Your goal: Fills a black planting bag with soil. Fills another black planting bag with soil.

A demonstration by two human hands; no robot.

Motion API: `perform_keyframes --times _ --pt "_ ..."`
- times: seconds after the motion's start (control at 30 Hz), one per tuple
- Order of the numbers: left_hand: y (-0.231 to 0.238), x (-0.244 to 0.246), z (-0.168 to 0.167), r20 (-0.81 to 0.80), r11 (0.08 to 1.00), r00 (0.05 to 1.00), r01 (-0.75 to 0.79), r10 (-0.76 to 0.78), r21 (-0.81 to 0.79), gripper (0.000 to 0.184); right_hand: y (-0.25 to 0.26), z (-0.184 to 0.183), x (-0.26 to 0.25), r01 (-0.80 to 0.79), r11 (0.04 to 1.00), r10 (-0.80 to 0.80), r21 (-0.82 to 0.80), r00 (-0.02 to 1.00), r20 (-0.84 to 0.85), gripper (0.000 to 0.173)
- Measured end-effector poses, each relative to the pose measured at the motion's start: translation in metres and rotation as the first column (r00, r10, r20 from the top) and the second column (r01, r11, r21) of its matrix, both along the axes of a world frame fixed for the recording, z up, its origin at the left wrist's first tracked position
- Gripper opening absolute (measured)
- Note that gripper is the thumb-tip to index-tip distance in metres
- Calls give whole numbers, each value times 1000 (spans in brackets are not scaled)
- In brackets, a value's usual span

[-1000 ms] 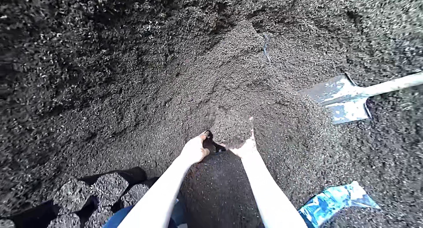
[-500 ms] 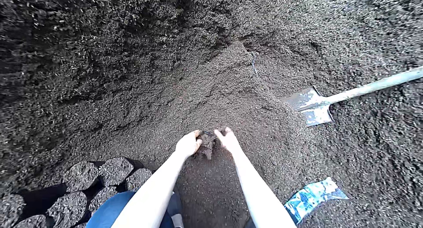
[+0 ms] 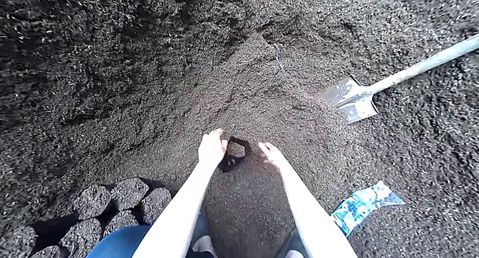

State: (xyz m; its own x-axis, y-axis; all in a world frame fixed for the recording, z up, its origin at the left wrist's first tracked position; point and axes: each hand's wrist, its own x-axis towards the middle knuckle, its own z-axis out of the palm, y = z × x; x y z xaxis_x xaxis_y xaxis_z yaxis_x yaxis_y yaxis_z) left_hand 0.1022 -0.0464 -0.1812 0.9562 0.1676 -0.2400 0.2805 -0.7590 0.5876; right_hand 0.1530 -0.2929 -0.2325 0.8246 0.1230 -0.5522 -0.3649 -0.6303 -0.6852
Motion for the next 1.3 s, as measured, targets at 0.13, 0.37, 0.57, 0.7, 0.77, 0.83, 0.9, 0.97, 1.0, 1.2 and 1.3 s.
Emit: perform_keyframes --times 0.13,0.37,0.57,0.7,0.77,0.83,0.9,0.97,1.0,1.2,1.3 --pt "-9 -7 -9 -38 966 976 219 -216 134 33 -25 -32 38 -24 954 85 -299 978 191 54" --pt "-5 -14 1 -146 945 940 321 -309 65 33 11 -108 43 -359 849 346 -388 932 -106 79" --pt "-6 -10 -1 -298 982 945 170 -137 85 36 2 -67 29 -166 983 167 74 986 -5 66" --pt "-12 -11 -15 -278 988 948 143 -156 -66 41 27 29 15 -213 976 192 52 946 262 57" --pt "-15 -11 -16 -213 985 967 119 -143 -126 48 44 51 6 -297 955 275 25 909 312 57" --pt "-16 -10 -13 -181 979 973 114 -144 -167 56 58 64 1 -418 908 402 -11 866 299 59" --pt "-16 -11 -12 -147 978 981 94 -123 -186 56 64 69 0 -463 885 454 -44 838 302 58" --pt "-15 -13 -10 -144 984 989 4 -30 -179 57 64 61 6 -354 929 369 -109 859 355 52" --pt "-15 -15 -9 -164 988 986 -61 38 -139 59 63 52 10 -269 944 321 -192 885 338 54" --pt "-21 -17 -5 -499 994 863 -25 75 106 57 69 13 1 -405 788 429 -463 901 -60 44" --pt "-23 -37 23 -446 998 895 51 -25 45 51 65 54 -24 -394 794 454 -464 891 21 42"
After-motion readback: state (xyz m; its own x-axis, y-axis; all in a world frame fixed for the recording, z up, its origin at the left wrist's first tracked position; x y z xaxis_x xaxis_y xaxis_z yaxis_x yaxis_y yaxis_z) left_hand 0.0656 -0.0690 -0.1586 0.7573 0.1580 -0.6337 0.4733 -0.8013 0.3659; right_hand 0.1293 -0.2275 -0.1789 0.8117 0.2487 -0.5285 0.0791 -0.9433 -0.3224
